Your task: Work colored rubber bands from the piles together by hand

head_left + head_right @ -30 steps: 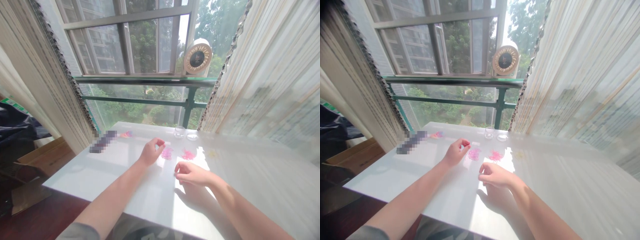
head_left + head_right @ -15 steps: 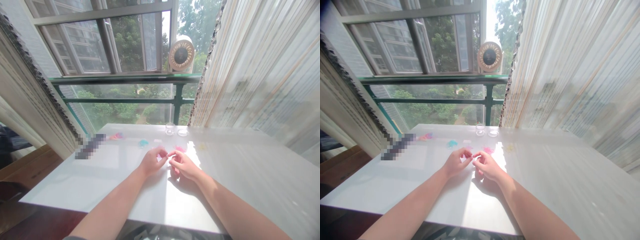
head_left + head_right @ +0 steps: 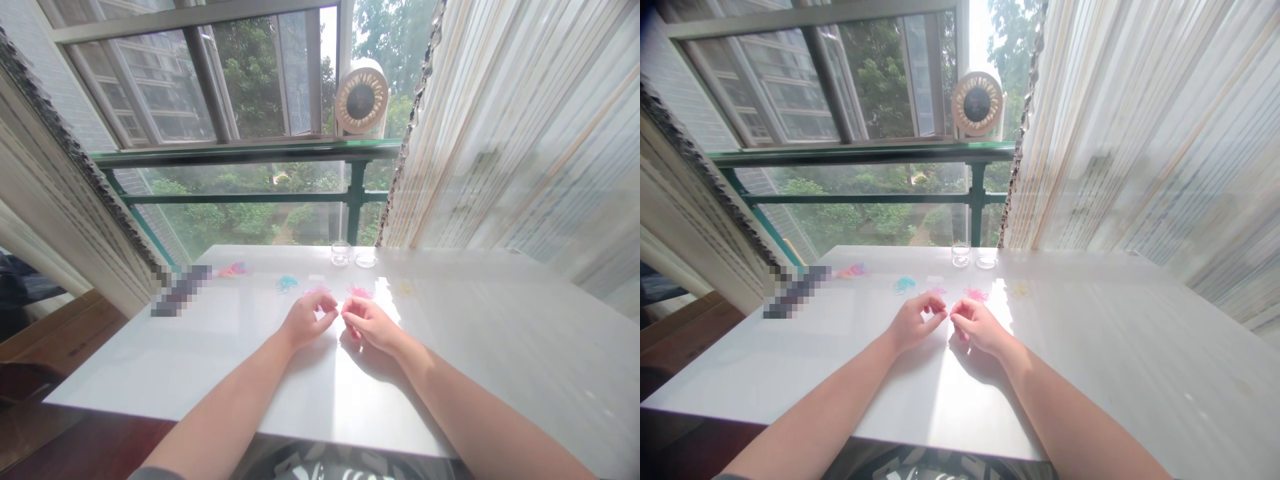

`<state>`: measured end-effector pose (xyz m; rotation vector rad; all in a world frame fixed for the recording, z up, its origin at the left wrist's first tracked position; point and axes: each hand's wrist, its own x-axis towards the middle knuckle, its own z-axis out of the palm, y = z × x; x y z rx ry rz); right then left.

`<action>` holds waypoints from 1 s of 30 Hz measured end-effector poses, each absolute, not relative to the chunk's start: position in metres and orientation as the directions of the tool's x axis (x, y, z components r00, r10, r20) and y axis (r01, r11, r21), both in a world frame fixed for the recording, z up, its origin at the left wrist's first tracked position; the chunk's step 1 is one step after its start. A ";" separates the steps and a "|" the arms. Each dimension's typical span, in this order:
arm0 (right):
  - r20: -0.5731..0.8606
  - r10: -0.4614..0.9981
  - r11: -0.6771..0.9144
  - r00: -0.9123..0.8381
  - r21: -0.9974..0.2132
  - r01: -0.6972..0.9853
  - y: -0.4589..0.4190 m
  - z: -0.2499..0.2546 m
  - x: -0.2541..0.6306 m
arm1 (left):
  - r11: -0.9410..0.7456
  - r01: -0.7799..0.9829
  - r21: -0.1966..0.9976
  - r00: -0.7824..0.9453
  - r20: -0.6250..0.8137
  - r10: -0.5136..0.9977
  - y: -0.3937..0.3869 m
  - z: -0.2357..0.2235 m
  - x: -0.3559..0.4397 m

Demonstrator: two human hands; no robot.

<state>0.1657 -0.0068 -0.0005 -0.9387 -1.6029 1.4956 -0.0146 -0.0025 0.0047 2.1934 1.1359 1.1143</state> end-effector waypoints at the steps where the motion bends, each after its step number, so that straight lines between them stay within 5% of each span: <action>1: 0.037 0.888 0.050 -0.458 -0.999 0.015 -0.007 -0.001 0.166 | -0.580 0.470 0.665 0.343 0.468 0.815 -0.002 0.004 -0.015; 30: 0.084 0.909 0.085 -0.408 -0.996 -0.016 -0.003 -0.004 0.169 | -0.614 0.410 0.675 0.373 0.490 0.788 -0.002 0.002 -0.015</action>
